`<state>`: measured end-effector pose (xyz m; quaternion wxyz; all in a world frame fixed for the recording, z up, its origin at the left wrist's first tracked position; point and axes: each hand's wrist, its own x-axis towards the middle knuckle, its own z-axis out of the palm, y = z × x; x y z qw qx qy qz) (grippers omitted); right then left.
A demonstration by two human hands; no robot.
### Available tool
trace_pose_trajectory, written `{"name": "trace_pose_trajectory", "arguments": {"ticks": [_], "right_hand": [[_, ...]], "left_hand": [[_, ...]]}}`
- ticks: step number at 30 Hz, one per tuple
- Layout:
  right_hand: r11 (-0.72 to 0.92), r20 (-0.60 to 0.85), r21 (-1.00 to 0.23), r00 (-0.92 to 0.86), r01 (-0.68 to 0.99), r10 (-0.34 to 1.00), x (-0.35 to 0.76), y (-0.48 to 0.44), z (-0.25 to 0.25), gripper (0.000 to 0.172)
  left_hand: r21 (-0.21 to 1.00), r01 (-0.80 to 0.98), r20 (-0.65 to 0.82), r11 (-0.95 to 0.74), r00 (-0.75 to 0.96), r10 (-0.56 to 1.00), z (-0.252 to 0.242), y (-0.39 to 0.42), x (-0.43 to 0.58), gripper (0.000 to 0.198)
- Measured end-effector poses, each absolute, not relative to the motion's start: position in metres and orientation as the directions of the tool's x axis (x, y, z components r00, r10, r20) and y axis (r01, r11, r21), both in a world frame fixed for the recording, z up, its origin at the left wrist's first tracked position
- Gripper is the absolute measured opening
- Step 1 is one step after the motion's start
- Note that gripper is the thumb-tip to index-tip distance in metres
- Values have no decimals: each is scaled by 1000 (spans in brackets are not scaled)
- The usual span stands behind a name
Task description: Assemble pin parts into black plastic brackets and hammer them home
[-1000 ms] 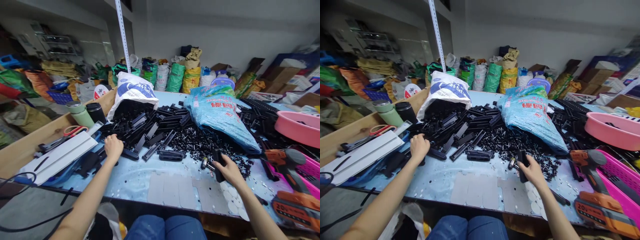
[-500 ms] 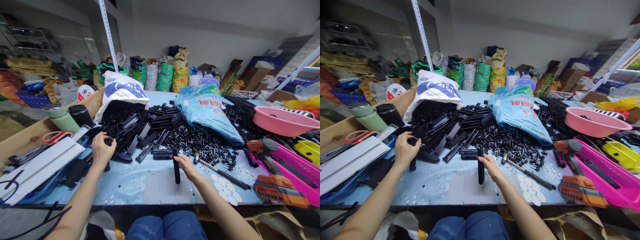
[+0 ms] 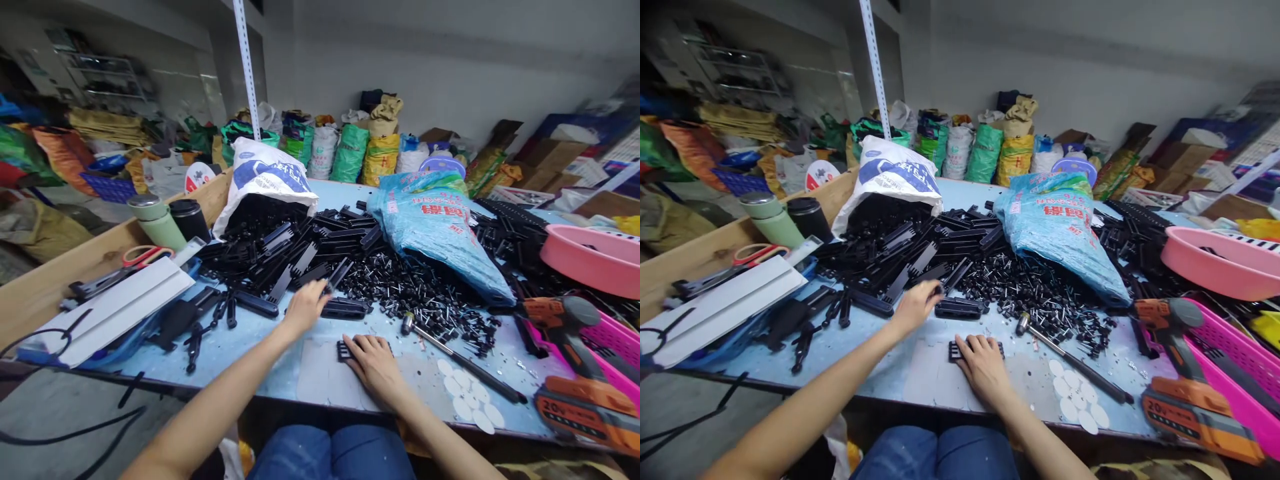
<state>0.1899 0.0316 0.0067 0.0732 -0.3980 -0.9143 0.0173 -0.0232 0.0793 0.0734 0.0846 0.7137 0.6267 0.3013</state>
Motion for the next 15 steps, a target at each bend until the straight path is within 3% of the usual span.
{"name": "trace_pose_trajectory", "arguments": {"ticks": [4,8,11,13,15], "right_hand": [[657,194,-208,-627,725,754,185,37,3,38],[542,237,-600,-516,589,823,188,41,5,41],[224,75,-917,-408,331,910,185,45,21,50],[-30,-86,-989,-408,142,909,178,49,31,63],[-194,-176,-981,-420,0,890,169,49,37,74]], "left_hand": [[555,820,371,-140,-93,924,118,130,-35,24],[633,764,289,-128,-79,954,116,109,-35,26],[735,673,142,-78,-41,989,96,70,-25,27],[762,646,102,-51,-42,994,85,49,-16,30],[799,602,45,-23,-21,999,76,35,-8,37]]}}
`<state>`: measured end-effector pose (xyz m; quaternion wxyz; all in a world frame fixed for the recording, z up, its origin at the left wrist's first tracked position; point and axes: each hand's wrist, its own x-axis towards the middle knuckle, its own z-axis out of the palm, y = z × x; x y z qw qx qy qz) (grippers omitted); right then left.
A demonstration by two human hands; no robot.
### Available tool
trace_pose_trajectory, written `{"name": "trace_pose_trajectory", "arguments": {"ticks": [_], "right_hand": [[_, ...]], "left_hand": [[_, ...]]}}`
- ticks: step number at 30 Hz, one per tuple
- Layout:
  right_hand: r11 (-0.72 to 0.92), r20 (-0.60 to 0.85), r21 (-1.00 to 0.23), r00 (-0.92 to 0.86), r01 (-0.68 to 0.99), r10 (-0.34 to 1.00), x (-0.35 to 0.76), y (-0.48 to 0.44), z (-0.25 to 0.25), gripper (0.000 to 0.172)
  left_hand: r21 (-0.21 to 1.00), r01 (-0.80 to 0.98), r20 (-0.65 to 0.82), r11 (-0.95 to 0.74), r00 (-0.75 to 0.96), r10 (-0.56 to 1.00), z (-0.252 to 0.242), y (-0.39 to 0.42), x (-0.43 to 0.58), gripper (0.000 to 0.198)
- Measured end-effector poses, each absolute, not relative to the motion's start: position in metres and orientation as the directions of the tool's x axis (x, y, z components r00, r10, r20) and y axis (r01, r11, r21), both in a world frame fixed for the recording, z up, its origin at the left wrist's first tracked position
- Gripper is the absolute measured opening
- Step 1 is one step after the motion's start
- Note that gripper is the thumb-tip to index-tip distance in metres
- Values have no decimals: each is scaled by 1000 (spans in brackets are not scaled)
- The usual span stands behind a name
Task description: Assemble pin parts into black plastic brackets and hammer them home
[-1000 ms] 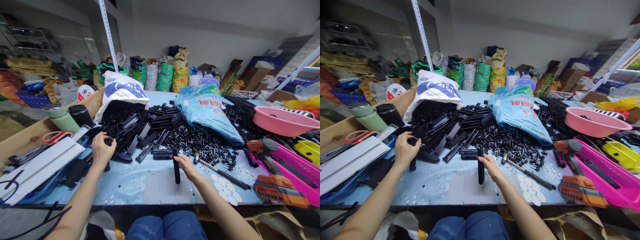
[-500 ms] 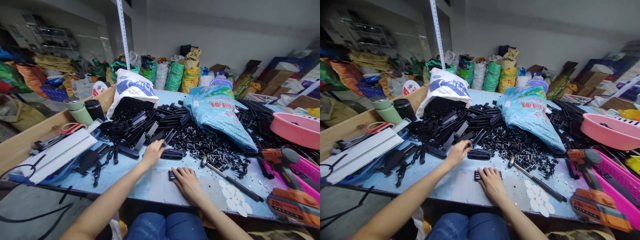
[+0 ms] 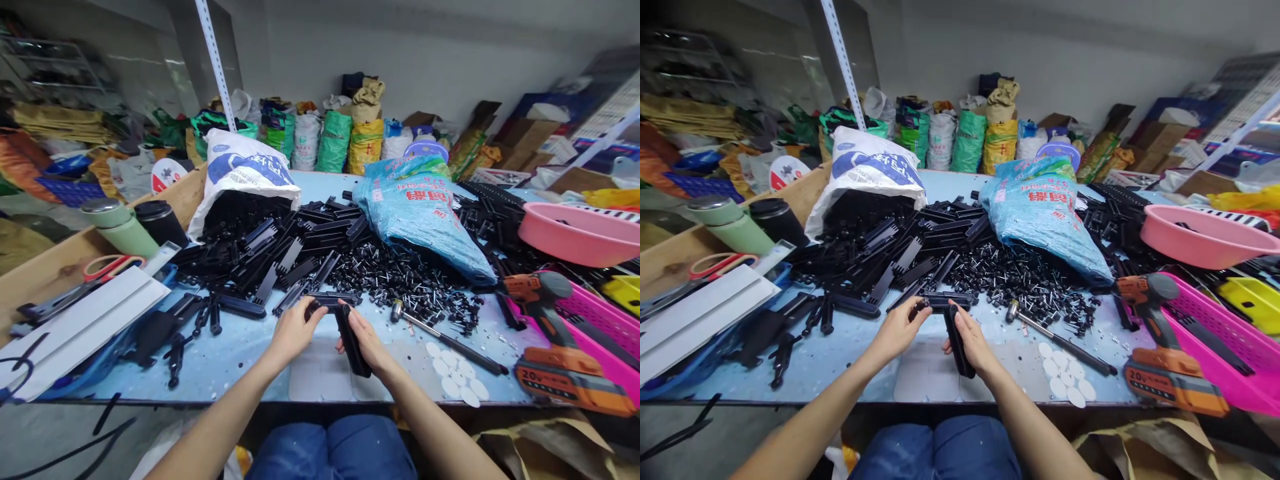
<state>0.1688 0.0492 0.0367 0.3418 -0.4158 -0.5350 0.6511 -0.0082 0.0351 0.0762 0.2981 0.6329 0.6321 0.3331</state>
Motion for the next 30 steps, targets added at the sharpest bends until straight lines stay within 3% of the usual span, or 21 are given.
{"name": "trace_pose_trajectory", "arguments": {"ticks": [3,6,10,13,15,19,21,25,28,30], "right_hand": [[-250,-182,-960,-398,-126,899,158,46,38,76],[-156,-109,-984,-394,-89,913,159,42,36,67],[172,91,-977,-489,123,867,177,48,42,52],[483,282,-854,-607,195,743,189,55,48,46],[598,361,-779,-645,189,674,188,54,49,45],[487,391,-864,-444,123,806,169,40,42,43],[424,378,-903,-350,63,857,162,32,35,44],[397,337,-916,-417,63,844,163,27,25,46],[294,170,-942,-529,159,831,176,47,28,48],[113,4,-973,-473,202,881,192,78,39,51]], "left_hand": [[885,465,-49,20,51,997,66,24,0,47],[867,489,103,-96,13,995,61,15,5,41],[769,592,255,-243,64,965,61,4,4,36],[723,622,305,-301,103,947,60,-2,7,34],[712,618,379,-333,61,924,57,-5,14,32],[736,560,555,-381,-176,813,53,-6,33,32],[735,545,585,-403,-211,783,53,-5,36,31],[744,524,517,-413,-60,854,49,-1,30,30],[784,557,413,-274,-139,900,33,-2,28,33],[780,609,337,-144,-216,916,18,-5,30,36]]}}
